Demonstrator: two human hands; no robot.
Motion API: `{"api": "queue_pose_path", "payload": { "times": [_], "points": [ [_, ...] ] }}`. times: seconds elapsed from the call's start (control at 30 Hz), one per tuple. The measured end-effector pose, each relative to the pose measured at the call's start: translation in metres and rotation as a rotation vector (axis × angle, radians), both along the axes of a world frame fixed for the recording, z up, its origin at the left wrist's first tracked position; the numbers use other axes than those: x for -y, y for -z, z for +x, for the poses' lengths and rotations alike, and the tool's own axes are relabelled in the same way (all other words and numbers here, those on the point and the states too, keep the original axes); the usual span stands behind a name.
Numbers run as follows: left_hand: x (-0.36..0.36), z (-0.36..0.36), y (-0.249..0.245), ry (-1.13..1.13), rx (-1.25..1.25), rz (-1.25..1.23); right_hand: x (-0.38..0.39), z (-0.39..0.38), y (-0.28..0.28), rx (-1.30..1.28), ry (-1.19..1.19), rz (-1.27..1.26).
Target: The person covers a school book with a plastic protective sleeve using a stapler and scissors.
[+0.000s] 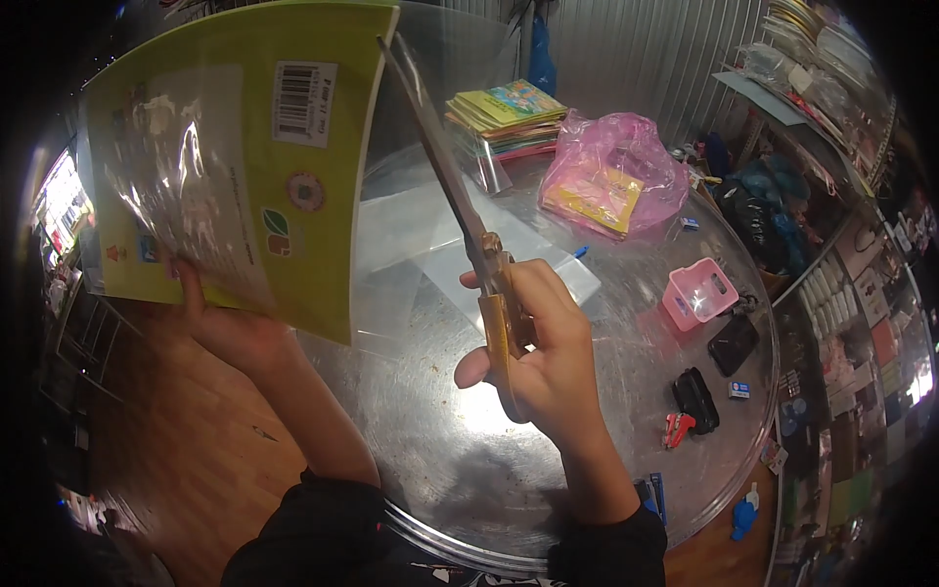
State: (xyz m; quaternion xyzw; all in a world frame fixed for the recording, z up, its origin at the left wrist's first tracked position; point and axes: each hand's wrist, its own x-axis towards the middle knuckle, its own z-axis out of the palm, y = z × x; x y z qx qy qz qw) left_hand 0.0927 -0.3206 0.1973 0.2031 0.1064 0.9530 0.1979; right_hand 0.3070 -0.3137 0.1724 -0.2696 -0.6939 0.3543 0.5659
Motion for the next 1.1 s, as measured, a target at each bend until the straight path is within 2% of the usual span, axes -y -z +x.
{"api": "queue_pose_path", "payload": {
  "times": [0.27,0.33,0.57,0.67,0.73,0.97,1.1],
  "points": [
    [0.0003,0.0024,-0.0018,-0.025,0.006,-0.039,-0.0002,0.0007,-0.0011,0.006,0.016,0.059],
    [0.0004,0.0020,-0.0015,-0.014,0.002,-0.029,0.0017,0.0011,-0.0013,-0.042,-0.021,-0.068],
    [0.0007,0.0019,-0.0011,-0.018,0.010,-0.027,-0.0012,0.0032,0.0001,0.033,0.015,-0.026],
    [0.0009,0.0026,-0.0021,-0.026,0.000,-0.021,-0.0004,0.0021,0.0002,0.016,0.010,-0.049],
    [0.0008,0.0037,-0.0030,-0.064,0.004,-0.042,0.0016,0.0004,-0.0009,-0.089,-0.045,-0.137],
    [0.0014,0.0007,-0.0004,0.008,0.004,0.010,0.0001,0.0032,0.0014,-0.040,-0.030,-0.095],
    [0.0003,0.0002,0.0012,0.017,-0.020,0.000,0.0020,-0.0001,0.0029,-0.111,-0.028,-0.136]
  ]
}}
